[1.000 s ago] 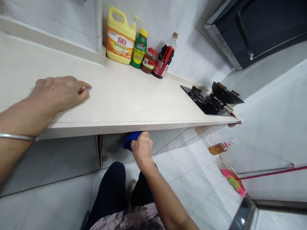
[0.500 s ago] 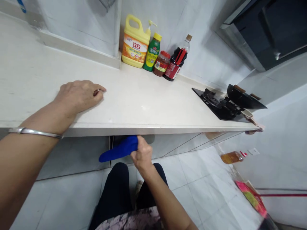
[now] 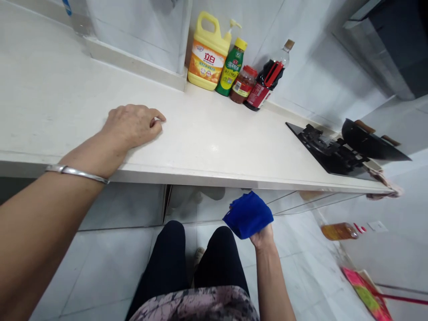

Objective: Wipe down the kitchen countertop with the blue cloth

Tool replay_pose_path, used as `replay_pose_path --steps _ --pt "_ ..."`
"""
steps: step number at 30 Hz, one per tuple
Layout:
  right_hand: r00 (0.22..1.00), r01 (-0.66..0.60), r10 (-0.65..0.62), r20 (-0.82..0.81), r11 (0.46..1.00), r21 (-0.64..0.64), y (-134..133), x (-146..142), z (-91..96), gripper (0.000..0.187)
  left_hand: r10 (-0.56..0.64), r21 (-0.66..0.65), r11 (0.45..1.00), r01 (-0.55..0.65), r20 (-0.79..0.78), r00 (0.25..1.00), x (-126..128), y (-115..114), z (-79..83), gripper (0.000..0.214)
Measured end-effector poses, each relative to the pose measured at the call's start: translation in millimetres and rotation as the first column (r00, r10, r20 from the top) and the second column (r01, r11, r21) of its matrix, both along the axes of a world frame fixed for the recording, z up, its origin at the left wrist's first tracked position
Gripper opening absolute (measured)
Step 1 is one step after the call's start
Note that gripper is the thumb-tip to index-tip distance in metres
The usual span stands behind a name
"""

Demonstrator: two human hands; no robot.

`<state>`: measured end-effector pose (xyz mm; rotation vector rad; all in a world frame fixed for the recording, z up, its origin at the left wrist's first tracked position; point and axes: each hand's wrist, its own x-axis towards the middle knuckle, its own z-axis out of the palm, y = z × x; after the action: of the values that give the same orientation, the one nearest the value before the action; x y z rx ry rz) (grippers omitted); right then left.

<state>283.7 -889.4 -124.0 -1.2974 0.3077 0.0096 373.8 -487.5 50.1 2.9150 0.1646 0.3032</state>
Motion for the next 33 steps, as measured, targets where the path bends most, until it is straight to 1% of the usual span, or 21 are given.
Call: replay_pose_path --steps 1,2,3,4,5,7,8,9,10,12,13,14,15,20,24,26,29,31,33 --pt "1.000 0.013 -0.012 -0.011 0.996 0.092 -2 4 0.6 0.032 -0.001 -0.002 1.000 0.001 -0.003 1.000 0 0 0.4 0.047" --pt "0.998 0.064 -0.063 -0.009 0.987 0.146 -2 8 1.9 0.030 0.000 -0.005 1.000 0.000 -0.002 1.000 -1 -1 0.9 0.047" --pt "0.989 0.147 -0.149 -0.002 0.976 0.159 -1 13 3.7 0.028 0.002 -0.009 1.000 -0.002 -0.001 1.000 -2 -1 1.4 0.047" --pt "0.967 0.252 -0.256 0.012 0.958 0.134 0 19 5.6 0.026 0.005 -0.013 1.000 -0.005 0.000 1.000 -2 -1 1.9 0.047" --pt "0.933 0.353 -0.357 0.041 0.932 0.081 1 24 7.0 0.026 0.007 -0.018 1.000 -0.007 -0.001 1.000 -3 -1 2.2 0.047" --pt "0.848 0.519 -0.501 0.171 0.851 -0.082 2 34 7.6 0.029 0.009 -0.025 1.000 -0.009 -0.001 1.000 -3 -2 2.2 0.047" --pt "0.802 0.585 -0.532 0.271 0.790 -0.181 3 39 6.4 0.033 0.006 -0.027 1.000 -0.006 0.001 1.000 -3 -2 1.9 0.048" --pt "0.754 0.645 -0.534 0.382 0.712 -0.278 3 43 4.5 0.036 0.004 -0.027 1.000 -0.004 0.008 1.000 -3 -2 1.4 0.048" --pt "0.707 0.697 -0.513 0.487 0.620 -0.359 3 47 1.8 0.038 0.003 -0.025 1.000 -0.003 0.015 1.000 -3 -1 0.9 0.048" --pt "0.624 0.777 -0.443 0.643 0.435 -0.454 5 52 -4.3 0.039 0.010 -0.020 1.000 -0.009 0.020 1.000 -3 -1 -0.1 0.048" --pt "0.601 0.797 -0.402 0.691 0.373 -0.476 6 54 -7.3 0.038 0.013 -0.018 1.000 -0.012 0.017 1.000 -2 -1 -0.5 0.048" --pt "0.588 0.806 -0.359 0.725 0.334 -0.488 8 54 -10.0 0.039 0.011 -0.015 1.000 -0.010 0.012 1.000 -2 -1 -0.8 0.048" --pt "0.584 0.808 -0.313 0.749 0.313 -0.499 10 54 -12.2 0.040 0.004 -0.013 1.000 -0.004 0.009 1.000 -2 -1 -1.0 0.048" --pt "0.608 0.777 -0.058 0.792 0.252 -0.578 21 45 -15.9 0.045 -0.008 -0.019 1.000 0.008 0.006 1.000 -2 -3 -1.3 0.047" --pt "0.656 0.740 0.055 0.753 0.154 -0.655 32 38 -16.9 0.049 0.007 -0.025 1.000 -0.008 -0.023 1.000 -2 -8 -0.9 0.049" --pt "0.675 0.721 0.103 0.731 0.116 -0.683 43 34 -18.9 0.052 0.007 -0.029 1.000 -0.008 -0.031 0.999 -1 -9 -1.2 0.050" --pt "0.677 0.709 0.194 0.710 0.084 -0.700 64 27 -21.2 0.055 0.007 -0.029 1.000 -0.008 -0.034 0.999 0 -10 -1.6 0.050" --pt "0.659 0.717 0.257 0.706 0.066 -0.694 80 21 -20.1 0.054 0.000 -0.032 0.999 -0.001 -0.036 0.999 -1 -11 -0.7 0.051" --pt "0.641 0.718 0.322 0.697 0.069 -0.693 96 14 -17.0 0.054 -0.010 -0.033 0.999 0.009 -0.035 0.999 -4 -12 1.0 0.051"
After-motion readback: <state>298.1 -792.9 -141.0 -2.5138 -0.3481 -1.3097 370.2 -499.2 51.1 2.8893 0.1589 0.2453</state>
